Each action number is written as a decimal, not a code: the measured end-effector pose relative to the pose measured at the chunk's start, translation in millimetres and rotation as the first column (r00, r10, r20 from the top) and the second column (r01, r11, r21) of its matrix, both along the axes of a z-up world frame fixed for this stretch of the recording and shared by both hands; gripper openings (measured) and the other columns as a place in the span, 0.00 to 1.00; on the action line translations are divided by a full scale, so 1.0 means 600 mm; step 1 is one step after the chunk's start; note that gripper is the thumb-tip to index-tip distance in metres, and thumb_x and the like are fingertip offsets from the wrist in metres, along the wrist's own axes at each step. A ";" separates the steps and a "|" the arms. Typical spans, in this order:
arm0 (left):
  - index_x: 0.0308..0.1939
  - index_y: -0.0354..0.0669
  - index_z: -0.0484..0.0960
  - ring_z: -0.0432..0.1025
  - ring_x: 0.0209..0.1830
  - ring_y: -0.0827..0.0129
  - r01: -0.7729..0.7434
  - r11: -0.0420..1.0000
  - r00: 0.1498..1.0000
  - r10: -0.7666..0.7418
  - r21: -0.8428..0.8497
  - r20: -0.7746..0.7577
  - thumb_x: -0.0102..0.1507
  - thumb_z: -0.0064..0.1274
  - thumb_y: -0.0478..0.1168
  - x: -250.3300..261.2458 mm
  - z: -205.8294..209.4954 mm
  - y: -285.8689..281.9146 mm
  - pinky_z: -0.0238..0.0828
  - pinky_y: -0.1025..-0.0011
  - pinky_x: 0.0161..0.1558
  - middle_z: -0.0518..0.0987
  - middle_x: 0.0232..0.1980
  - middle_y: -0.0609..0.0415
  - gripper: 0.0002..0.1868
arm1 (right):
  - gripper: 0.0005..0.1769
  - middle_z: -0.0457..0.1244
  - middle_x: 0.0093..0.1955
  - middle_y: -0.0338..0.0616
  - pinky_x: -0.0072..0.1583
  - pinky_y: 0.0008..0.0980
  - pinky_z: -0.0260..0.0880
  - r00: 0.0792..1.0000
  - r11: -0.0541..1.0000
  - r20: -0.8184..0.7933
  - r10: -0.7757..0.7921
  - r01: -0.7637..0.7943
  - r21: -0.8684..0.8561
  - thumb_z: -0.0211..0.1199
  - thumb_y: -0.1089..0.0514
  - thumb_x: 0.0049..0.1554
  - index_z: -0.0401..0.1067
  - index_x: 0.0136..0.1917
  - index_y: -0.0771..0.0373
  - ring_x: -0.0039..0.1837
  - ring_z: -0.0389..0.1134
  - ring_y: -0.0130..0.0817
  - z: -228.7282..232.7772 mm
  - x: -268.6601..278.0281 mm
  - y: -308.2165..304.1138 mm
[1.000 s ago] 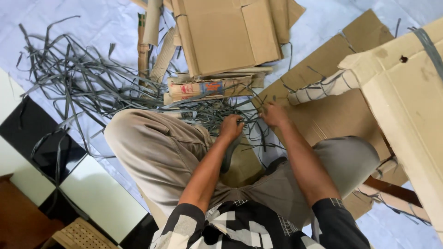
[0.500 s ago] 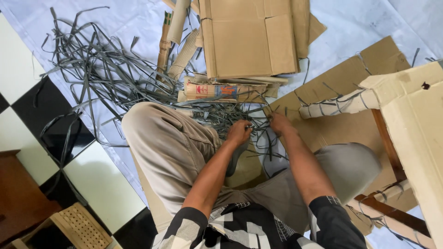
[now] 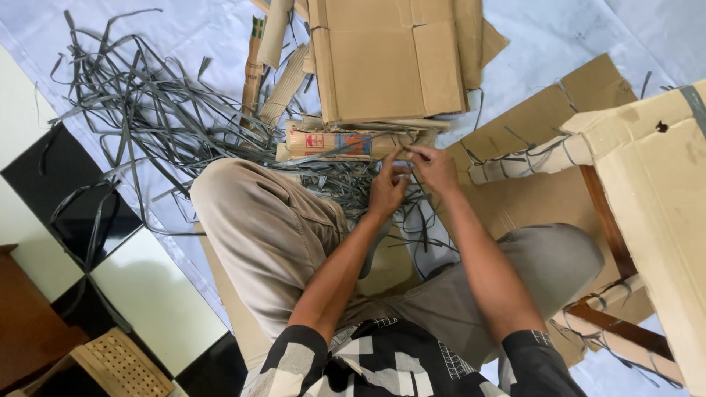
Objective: Packing a wooden furniture frame using cardboard sheets and plastic strapping.
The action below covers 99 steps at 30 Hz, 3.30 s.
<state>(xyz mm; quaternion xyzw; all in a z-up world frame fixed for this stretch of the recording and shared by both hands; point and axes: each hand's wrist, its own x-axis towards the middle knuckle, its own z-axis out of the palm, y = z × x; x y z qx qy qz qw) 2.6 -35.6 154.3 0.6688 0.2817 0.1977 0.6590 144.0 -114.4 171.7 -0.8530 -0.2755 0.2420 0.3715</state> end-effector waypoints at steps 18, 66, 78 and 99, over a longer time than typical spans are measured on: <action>0.41 0.50 0.71 0.81 0.45 0.62 -0.022 0.751 0.955 0.211 -0.660 0.209 0.73 0.41 0.41 0.092 0.024 -0.011 0.79 0.59 0.53 0.84 0.44 0.53 0.06 | 0.14 0.61 0.32 0.40 0.40 0.30 0.71 0.917 0.916 -0.392 -0.077 0.220 0.335 0.63 0.49 0.67 0.76 0.48 0.61 0.39 0.64 0.26 0.044 -0.034 -0.124; 0.54 0.32 0.80 0.73 0.46 0.67 0.572 0.664 0.817 -0.409 -0.481 0.407 0.68 0.47 0.38 0.476 0.085 -0.152 0.72 0.69 0.49 0.81 0.49 0.48 0.15 | 0.21 0.69 0.49 0.40 0.48 0.29 0.68 0.499 0.463 -0.226 -0.837 0.865 0.193 0.68 0.44 0.60 0.75 0.59 0.59 0.47 0.68 0.29 0.002 0.177 -0.372; 0.49 0.38 0.80 0.74 0.45 0.64 0.339 0.589 0.927 -0.075 -0.733 0.368 0.74 0.38 0.45 0.422 0.124 -0.153 0.73 0.66 0.49 0.80 0.46 0.45 0.17 | 0.22 0.68 0.51 0.41 0.50 0.28 0.68 0.415 0.338 -0.298 -0.860 0.899 0.278 0.66 0.50 0.60 0.72 0.61 0.66 0.47 0.66 0.29 0.015 0.023 -0.377; 0.43 0.41 0.83 0.77 0.44 0.65 0.461 0.877 0.709 -0.456 0.136 0.538 0.76 0.42 0.37 0.121 0.242 -0.286 0.69 0.68 0.56 0.83 0.42 0.50 0.14 | 0.17 0.63 0.33 0.55 0.44 0.44 0.62 0.684 0.686 0.053 -0.728 0.725 0.066 0.61 0.52 0.70 0.76 0.44 0.65 0.39 0.59 0.39 0.242 -0.203 -0.607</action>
